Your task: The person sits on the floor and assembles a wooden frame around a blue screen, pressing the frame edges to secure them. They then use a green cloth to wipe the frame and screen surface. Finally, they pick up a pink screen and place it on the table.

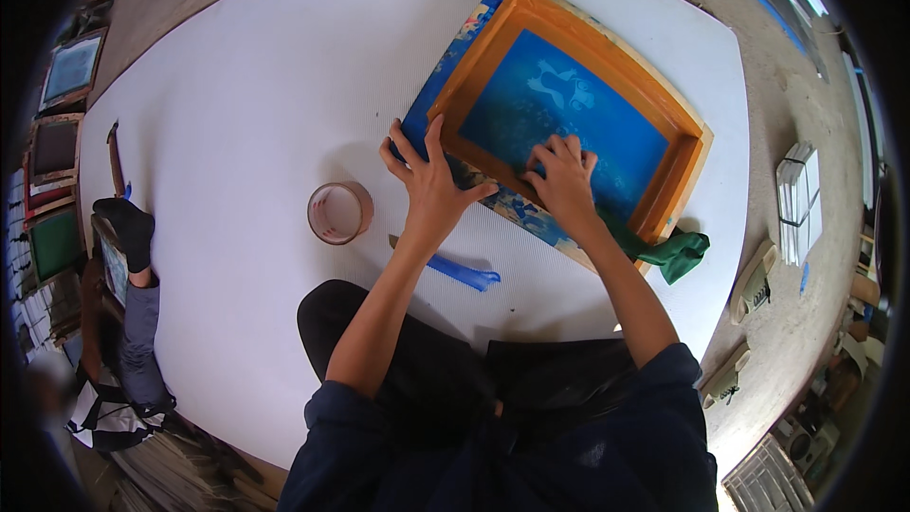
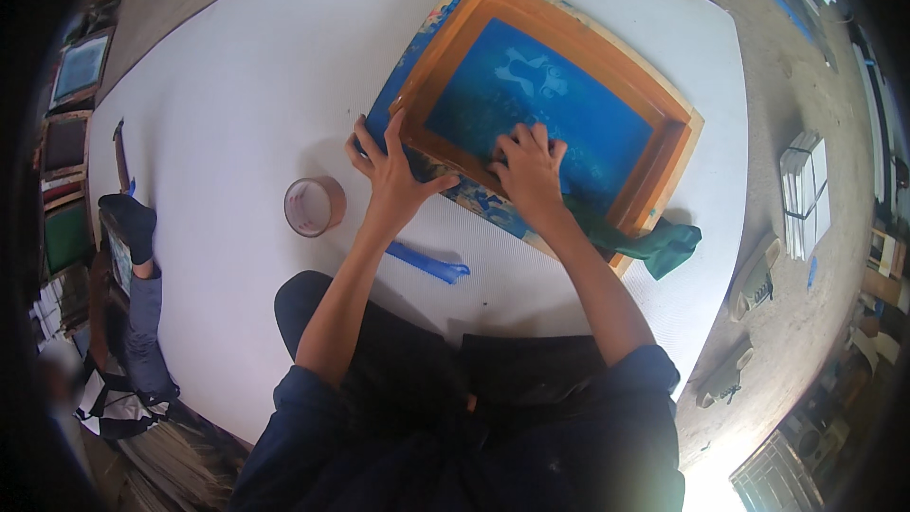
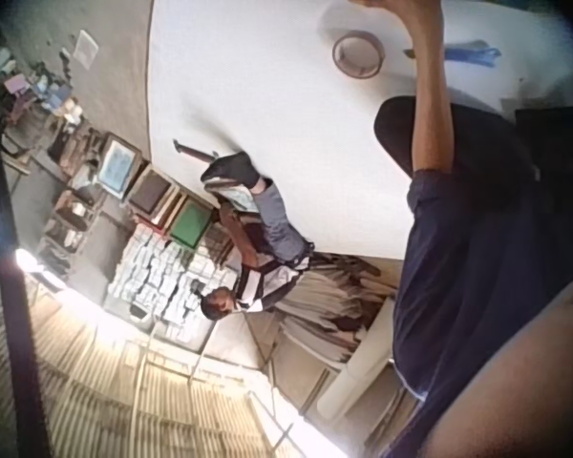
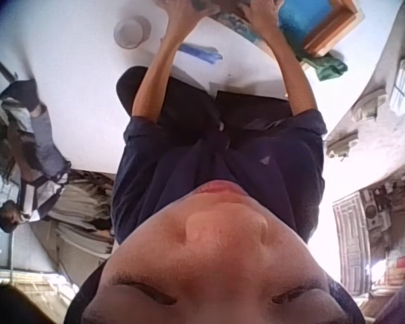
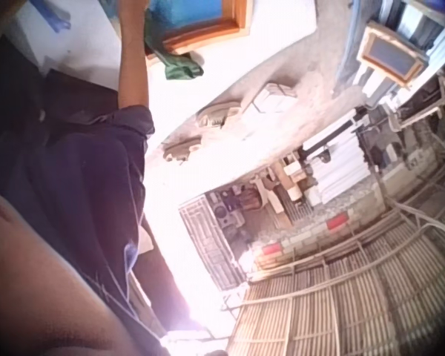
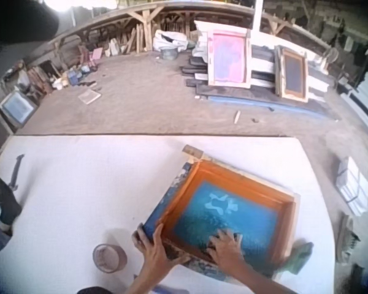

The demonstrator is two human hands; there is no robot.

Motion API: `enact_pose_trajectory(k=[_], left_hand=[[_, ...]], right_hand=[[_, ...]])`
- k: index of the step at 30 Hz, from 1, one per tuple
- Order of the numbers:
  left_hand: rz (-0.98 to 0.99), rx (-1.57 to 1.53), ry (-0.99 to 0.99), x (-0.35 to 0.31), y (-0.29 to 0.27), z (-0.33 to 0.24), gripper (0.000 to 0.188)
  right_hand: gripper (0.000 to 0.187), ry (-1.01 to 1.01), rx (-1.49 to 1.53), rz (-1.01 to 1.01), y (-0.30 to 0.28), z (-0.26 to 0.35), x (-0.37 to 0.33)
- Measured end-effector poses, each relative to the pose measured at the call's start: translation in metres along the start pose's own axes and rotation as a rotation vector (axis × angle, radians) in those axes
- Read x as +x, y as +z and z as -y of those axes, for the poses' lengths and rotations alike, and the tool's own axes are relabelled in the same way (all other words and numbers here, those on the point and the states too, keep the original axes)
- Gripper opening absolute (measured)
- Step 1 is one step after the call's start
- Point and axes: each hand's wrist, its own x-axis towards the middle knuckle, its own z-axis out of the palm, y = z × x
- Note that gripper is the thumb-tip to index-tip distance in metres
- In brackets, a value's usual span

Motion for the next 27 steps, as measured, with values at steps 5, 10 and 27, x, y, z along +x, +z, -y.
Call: enact_pose_trajectory(k=[5, 10, 27], left_hand=[[-0.006, -0.014, -0.011, 0.000, 0.000, 0.002, 0.114], [-0.055, 0.024, 0.019, 0.000, 0.000, 0.003, 0.112], [-0.155, 0.068, 0.065, 0.005, 0.002, 0.008, 0.113]], right_hand=[[0.015, 0.117, -0.038, 0.145, -0.027, -0.039, -0.049], [0.014, 0.089, -0.006, 0.089, -0.020, -0.044, -0.053], [0.014, 0.128, 0.002, 0.065, -0.011, -0.024, -0.028]])
